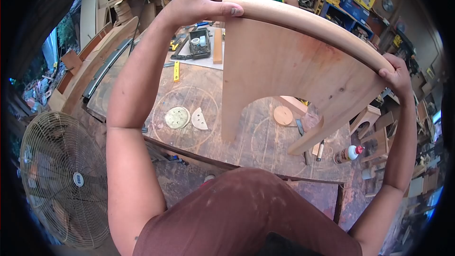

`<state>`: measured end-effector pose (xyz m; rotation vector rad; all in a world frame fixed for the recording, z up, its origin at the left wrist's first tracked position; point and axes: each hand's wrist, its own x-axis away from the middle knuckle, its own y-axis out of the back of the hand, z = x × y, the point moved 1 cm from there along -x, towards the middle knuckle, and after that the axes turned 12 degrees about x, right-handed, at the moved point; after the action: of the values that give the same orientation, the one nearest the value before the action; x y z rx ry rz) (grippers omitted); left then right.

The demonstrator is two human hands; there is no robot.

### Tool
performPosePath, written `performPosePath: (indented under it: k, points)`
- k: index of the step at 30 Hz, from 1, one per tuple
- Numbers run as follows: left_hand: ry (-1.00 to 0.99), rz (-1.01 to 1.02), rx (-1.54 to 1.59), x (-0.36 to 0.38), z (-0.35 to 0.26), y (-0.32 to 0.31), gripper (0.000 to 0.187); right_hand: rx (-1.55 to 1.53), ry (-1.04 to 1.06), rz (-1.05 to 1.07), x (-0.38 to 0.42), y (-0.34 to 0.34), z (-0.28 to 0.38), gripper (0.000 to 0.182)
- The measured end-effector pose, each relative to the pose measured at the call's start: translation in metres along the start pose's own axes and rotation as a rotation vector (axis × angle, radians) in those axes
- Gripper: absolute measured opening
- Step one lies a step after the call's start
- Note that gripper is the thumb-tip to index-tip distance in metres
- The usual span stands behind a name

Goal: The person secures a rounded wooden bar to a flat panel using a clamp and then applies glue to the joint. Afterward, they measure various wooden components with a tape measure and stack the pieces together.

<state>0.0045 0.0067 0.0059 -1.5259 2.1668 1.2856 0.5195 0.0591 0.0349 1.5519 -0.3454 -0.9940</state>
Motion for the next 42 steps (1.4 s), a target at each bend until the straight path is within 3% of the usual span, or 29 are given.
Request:
performPosePath:
  k: [3,6,8,11,12,19,31,39,42]
  points:
    - [-0.071,0.032,-0.015,-0.003,0.001,0.005,0.050,-0.036,-0.020,-0.030,0.003,-0.008,-0.003,0.064]
    - [0.025,0.097,0.123,-0.004,-0.001,0.002,0.042,0.000,-0.019,-0.038,0.001,-0.003,-0.003,0.064]
    - [-0.002,0.086,0.382,-0.003,0.001,0.000,0.047,-0.001,-0.029,-0.009,0.000,0.002,0.001,0.065]
    - [0.049,0.084,0.407,-0.002,-0.005,0.000,0.052,0.001,-0.016,-0.004,0.000,0.001,0.000,0.066]
    - [0.026,0.100,0.519,-0.001,-0.004,-0.001,0.043,0.021,-0.012,0.014,0.000,0.001,-0.004,0.066]
    - [0.118,0.070,0.409,-0.001,-0.010,-0.003,0.035,-0.012,-0.024,-0.002,0.000,-0.001,-0.002,0.067]
    - [0.175,0.076,0.330,0.001,-0.020,-0.002,0.036,0.043,-0.011,0.006,-0.001,0.002,-0.001,0.069]
    - [0.035,0.109,0.128,-0.003,-0.021,0.002,0.041,-0.038,-0.034,0.022,0.002,0.004,0.004,0.067]
    - [0.014,0.074,0.218,-0.004,-0.012,-0.003,0.043,-0.048,-0.044,0.050,0.003,0.008,0.003,0.066]
